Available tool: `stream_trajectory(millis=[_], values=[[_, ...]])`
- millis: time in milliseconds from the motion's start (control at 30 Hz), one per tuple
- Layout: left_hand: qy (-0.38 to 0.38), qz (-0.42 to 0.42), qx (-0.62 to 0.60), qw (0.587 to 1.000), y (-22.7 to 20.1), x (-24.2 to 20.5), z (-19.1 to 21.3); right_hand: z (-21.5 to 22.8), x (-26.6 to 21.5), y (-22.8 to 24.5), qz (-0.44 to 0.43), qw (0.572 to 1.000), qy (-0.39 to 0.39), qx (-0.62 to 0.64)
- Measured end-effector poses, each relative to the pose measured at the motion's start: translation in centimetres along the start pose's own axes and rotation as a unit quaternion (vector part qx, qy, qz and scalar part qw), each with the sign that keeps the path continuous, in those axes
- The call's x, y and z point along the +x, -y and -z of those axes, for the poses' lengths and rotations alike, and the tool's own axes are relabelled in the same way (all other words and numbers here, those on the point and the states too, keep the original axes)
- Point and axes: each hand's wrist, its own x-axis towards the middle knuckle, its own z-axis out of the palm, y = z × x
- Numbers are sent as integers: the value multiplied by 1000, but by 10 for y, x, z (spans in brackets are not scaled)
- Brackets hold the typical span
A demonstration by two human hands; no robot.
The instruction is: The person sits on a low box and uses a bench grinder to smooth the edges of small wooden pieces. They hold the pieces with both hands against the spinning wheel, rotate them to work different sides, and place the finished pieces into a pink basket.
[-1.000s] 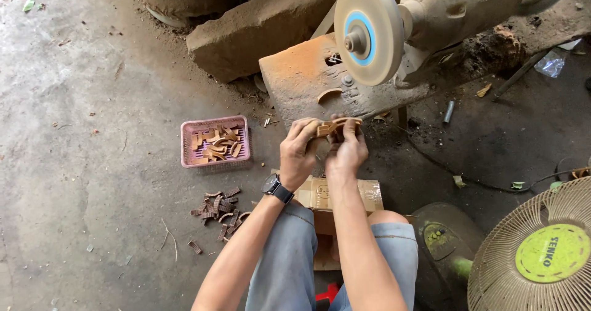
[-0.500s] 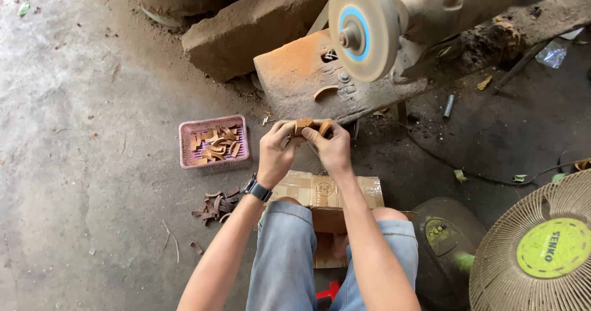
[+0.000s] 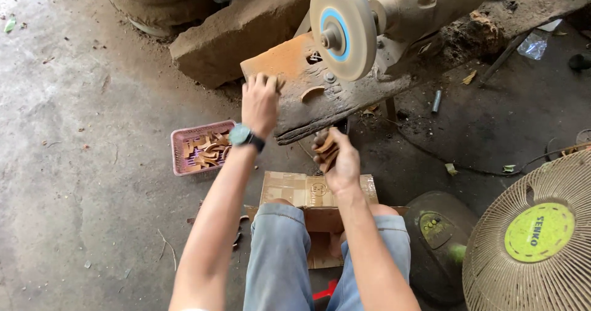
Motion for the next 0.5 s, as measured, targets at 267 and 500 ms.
stream_trajectory(millis=[267, 500], values=[[21, -48, 162, 985, -25, 14, -60, 26, -2, 31, 29, 999, 1, 22], [62, -72, 92, 991, -50, 8, -59, 15, -19, 47, 51, 996, -72, 4]])
